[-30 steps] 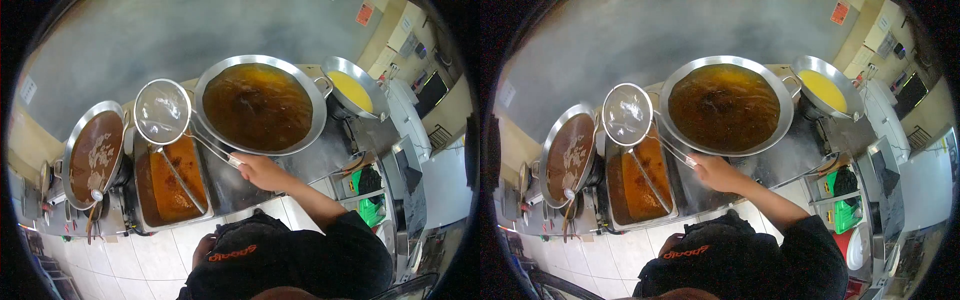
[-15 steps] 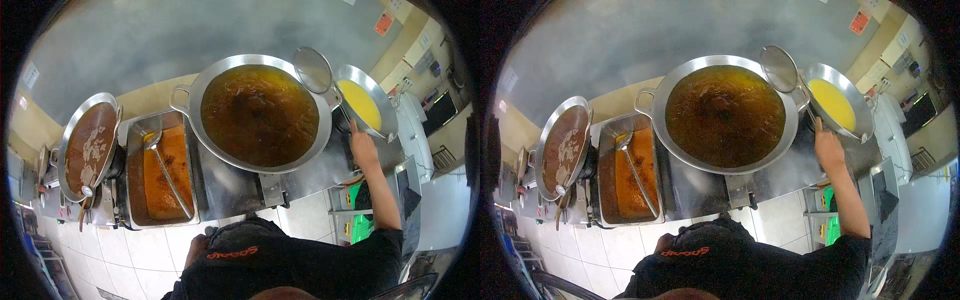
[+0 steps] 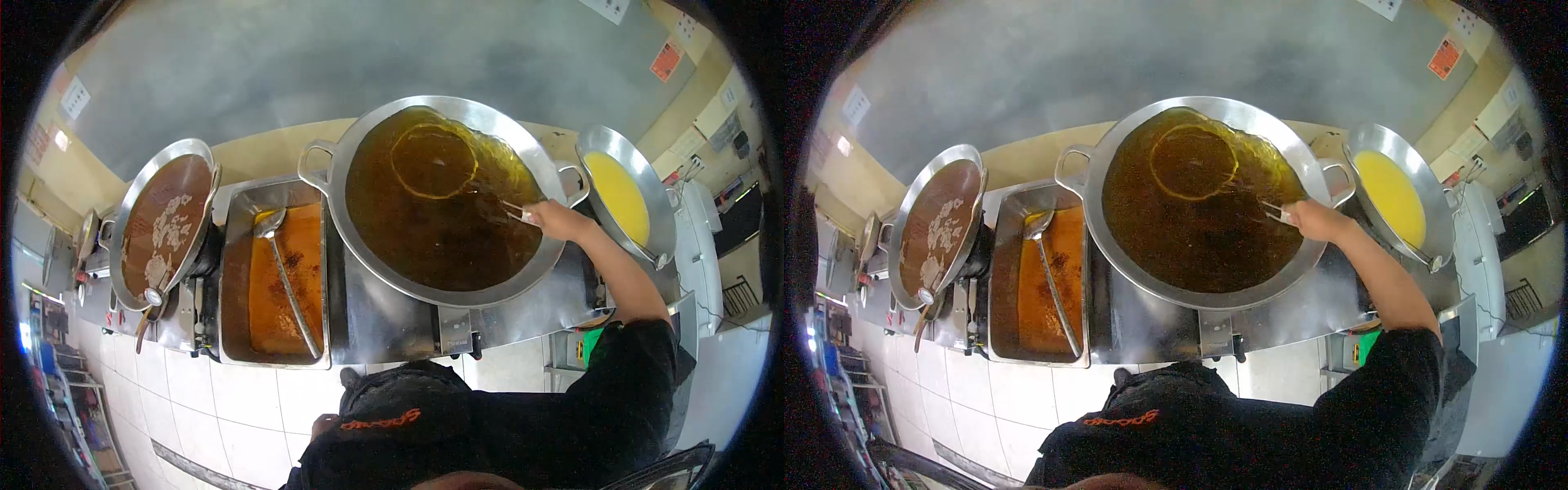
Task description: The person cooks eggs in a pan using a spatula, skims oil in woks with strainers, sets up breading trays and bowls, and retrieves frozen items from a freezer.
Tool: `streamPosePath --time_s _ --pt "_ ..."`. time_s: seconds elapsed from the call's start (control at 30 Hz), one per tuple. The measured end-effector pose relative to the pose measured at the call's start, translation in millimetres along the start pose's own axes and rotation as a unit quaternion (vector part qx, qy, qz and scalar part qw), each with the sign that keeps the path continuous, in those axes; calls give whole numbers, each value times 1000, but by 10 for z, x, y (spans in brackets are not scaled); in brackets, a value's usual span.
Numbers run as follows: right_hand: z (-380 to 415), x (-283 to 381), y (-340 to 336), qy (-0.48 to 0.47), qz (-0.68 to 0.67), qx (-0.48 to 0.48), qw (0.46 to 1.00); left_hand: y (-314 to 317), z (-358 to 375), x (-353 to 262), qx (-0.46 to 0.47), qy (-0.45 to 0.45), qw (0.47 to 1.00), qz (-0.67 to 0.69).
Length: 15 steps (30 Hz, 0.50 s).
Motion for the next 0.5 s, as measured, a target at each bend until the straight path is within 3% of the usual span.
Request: streamPosePath --time_s 0.07,0.2,0.27,0.33,0.37,0.43,0.5 --pt "126 146 61 8 5 37 999 -32 62 -86 -15 0 997 -82" --pt "544 468 299 57 -114 87 988 -71 11 -206 -19 -2 989 -149" --pt "749 710 397 -1 -126 79 989 -127 -65 -181 -21 13 986 -164" --pt "885 929 473 95 -202 70 972 -198 -133 -175 -25 45 981 -185" --pt "913 1048 508 213 -221 62 950 -240 -181 -135 -27 73 975 -209" --pt "747 1200 633 161 -221 30 961 -324 -297 -87 -40 175 939 -294" --pt "685 1395 748 211 -299 0 931 -419 -439 -120 -80 317 846 -422"
Point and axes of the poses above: each hand's wrist, its own z-axis away from the middle knuckle, its own y-axis out of the palm, x = y × z, the point moved 5 cm from there along -z, towards the middle knuckle, and after that the axes turned 15 degrees about -z, right-handed, at the moved point
